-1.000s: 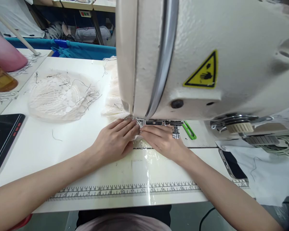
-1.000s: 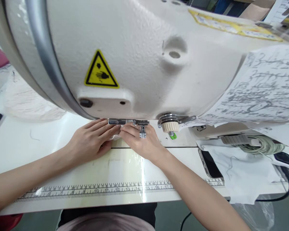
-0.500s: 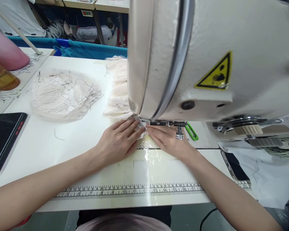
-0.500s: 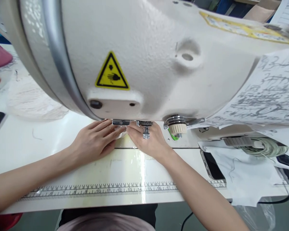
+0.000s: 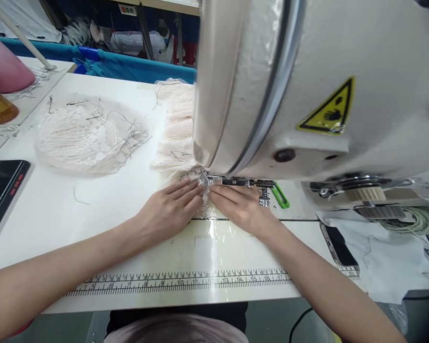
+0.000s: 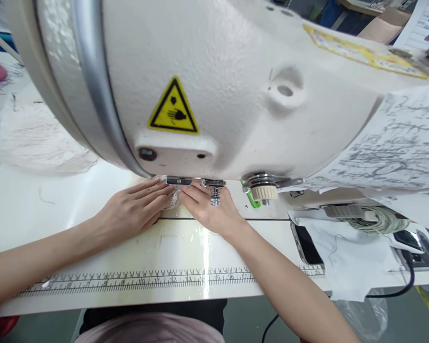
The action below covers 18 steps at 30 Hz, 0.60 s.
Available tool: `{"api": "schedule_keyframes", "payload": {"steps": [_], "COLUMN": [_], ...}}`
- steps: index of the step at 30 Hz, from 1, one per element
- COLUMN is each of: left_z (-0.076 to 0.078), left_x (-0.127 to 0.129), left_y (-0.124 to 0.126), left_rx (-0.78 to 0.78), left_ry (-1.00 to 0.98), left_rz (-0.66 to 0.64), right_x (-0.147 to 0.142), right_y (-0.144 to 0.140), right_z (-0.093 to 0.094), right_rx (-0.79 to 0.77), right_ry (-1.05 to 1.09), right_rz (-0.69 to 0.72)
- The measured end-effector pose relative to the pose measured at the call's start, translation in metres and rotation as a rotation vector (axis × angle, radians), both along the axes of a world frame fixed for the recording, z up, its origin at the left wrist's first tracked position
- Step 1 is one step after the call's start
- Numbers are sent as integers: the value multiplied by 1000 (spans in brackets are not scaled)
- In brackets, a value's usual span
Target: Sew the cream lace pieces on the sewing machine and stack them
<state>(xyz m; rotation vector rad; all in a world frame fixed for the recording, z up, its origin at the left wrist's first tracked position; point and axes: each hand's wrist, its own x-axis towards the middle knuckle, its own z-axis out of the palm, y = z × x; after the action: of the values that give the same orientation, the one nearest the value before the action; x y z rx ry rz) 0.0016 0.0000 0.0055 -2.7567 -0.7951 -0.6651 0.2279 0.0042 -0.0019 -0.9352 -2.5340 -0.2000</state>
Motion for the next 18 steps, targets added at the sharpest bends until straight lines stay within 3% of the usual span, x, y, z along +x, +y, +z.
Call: {"api": "schedule_keyframes", "payload": {"steps": [4,18], "left_z": [0,0], "left_x": [-2,0], "left_y": [1,4], "left_rx": [-5,6], "left_ry": [6,-23], "left_rz": [36,72], "right_x": [-7,-19], "right_y": [-4,-3], "right_z": [2,7], "right_rx": [174,279], "right_ry": [-71,10], "right_rz": [5,77]}}
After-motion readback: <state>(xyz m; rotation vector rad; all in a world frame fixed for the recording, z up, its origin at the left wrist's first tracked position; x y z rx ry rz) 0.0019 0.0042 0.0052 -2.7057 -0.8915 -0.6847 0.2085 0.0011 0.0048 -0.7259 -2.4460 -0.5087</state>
